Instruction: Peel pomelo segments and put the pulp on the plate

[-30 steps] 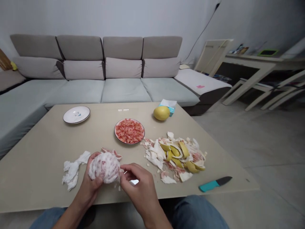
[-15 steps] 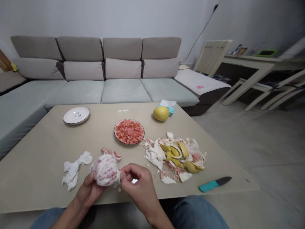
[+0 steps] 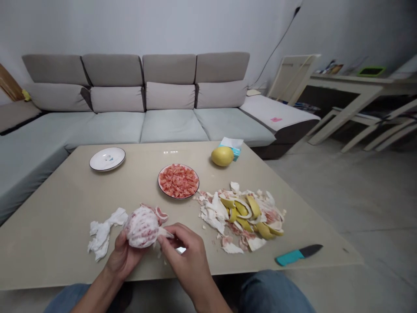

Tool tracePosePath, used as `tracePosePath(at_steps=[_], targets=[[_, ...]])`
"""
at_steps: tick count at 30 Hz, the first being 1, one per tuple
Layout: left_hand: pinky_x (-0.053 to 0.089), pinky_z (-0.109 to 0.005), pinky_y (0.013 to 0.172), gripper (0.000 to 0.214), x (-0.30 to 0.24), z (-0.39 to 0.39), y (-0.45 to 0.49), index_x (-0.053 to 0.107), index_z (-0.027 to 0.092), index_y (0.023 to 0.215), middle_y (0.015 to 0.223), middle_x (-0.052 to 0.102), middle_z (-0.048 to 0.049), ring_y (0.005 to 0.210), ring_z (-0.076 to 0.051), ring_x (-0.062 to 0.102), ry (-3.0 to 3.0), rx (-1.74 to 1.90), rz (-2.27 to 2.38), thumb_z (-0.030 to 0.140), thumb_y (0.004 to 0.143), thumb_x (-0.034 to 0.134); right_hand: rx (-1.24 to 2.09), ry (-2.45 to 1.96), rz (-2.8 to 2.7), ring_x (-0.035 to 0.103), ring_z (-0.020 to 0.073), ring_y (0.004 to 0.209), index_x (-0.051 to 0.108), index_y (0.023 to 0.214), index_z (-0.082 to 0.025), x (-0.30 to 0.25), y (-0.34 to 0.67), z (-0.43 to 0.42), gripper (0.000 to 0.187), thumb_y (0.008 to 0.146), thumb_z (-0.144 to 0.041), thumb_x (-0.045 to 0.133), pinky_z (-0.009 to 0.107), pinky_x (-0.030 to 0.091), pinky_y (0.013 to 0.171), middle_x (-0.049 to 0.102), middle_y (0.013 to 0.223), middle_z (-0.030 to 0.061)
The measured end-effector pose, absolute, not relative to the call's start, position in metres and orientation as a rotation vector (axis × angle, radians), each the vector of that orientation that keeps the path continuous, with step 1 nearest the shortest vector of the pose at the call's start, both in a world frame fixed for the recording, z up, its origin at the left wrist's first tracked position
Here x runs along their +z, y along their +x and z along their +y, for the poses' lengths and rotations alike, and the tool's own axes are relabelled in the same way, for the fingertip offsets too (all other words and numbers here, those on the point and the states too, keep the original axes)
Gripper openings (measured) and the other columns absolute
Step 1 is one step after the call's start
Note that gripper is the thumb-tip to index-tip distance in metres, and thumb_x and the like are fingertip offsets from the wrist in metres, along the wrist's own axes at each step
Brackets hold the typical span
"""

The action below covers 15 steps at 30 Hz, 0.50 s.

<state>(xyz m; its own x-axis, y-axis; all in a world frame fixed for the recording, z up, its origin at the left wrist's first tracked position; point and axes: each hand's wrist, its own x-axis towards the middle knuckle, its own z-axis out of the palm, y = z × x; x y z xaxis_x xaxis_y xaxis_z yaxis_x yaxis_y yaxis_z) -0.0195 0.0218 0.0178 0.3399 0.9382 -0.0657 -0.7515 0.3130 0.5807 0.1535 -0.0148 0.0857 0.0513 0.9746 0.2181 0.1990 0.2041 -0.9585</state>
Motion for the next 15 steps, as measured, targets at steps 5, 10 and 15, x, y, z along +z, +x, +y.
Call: tracePosePath(at_steps=[5,10,15], targets=[[0.04,-0.047,0.108,0.071,0.02,0.025,-0.017,0.052,0.026,0.136,0.118,0.073,-0.0111,0.119,-0.032,0.061,0.468,1.121,0.493,0.054,0.073,0.072,0.894,-1.228,-1.311,0.059,0.0138,0.061,0.069,0.072,-0.017,0.09,0.154,-0.013,0.012,0.08,-0.021,0.061,0.021,0.048,0.055,0.065,0.07,0.0031],[0.045,-0.051,0.102,0.063,0.034,0.019,-0.008,0.059,0.023,0.13,0.135,0.061,-0.0136,0.121,-0.036,0.058,0.528,1.007,0.579,0.045,0.073,0.075,1.165,-1.199,-1.102,0.053,0.0115,0.051,0.064,0.071,-0.016,0.092,0.162,-0.01,0.018,0.075,-0.033,0.066,0.02,0.043,0.048,0.058,0.06,-0.0013],[0.05,-0.047,0.094,0.057,0.036,0.009,-0.002,0.069,0.018,0.116,0.124,0.069,-0.0138,0.113,-0.035,0.063,0.442,1.002,0.705,0.052,0.07,0.075,1.366,-1.096,-0.964,0.051,0.0102,0.047,0.062,0.069,-0.016,0.088,0.162,-0.01,0.029,0.07,-0.042,0.074,0.02,0.043,0.046,0.056,0.056,-0.0026]])
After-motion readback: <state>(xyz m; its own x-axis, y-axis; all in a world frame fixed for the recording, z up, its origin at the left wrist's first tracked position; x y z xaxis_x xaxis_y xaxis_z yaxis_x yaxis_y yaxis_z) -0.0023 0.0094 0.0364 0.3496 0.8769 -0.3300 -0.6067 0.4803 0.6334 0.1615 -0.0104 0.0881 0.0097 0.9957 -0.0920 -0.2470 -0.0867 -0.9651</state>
